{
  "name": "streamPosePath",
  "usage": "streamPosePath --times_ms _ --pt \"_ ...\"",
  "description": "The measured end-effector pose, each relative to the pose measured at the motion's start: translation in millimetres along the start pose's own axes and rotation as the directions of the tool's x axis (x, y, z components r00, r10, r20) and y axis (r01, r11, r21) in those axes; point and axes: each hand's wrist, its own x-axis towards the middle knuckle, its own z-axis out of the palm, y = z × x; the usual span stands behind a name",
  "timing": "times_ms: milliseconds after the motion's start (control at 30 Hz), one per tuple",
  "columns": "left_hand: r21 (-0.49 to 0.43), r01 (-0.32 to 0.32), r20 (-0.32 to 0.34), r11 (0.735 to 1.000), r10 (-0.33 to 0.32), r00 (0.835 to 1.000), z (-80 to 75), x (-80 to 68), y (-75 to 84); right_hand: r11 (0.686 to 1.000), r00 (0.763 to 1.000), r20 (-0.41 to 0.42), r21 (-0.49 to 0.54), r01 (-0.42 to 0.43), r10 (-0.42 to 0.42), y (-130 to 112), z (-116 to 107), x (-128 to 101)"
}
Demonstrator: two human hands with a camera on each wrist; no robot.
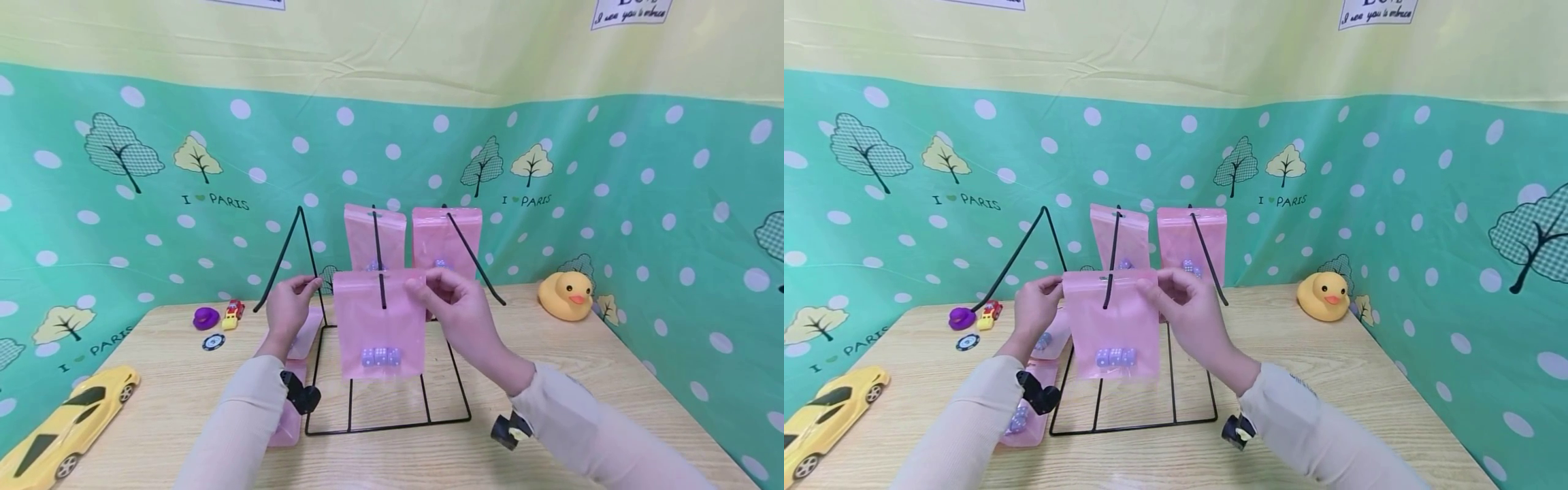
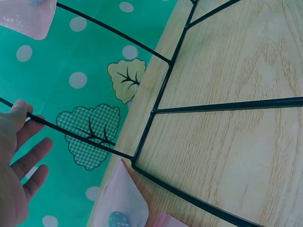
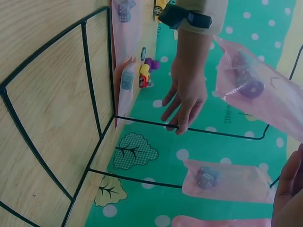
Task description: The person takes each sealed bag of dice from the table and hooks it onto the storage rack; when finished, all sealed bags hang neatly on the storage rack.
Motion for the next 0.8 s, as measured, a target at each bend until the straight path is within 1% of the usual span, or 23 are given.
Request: streamPosePath --times_ms 233,500,800 --pt "-0.002 -0.005 0.007 1.0 0.005 1.0 -1.4 -0.6 1.8 1.0 1.0 -0.018 0.01 0.002 -0.002 8.3 1.8 14.6" --pt "-0.009 0.008 0.013 1.0 -0.007 1.0 -1.6 -1.2 2.9 1.0 0.998 -0.068 -0.003 -0.002 0.002 16.3 4.9 28.4" --pt "-0.012 0.008 0.014 1.0 -0.008 1.0 -2.2 -1.8 2.8 0.999 0.993 -0.113 -0.032 0.013 -0.016 24.6 9.0 44.3"
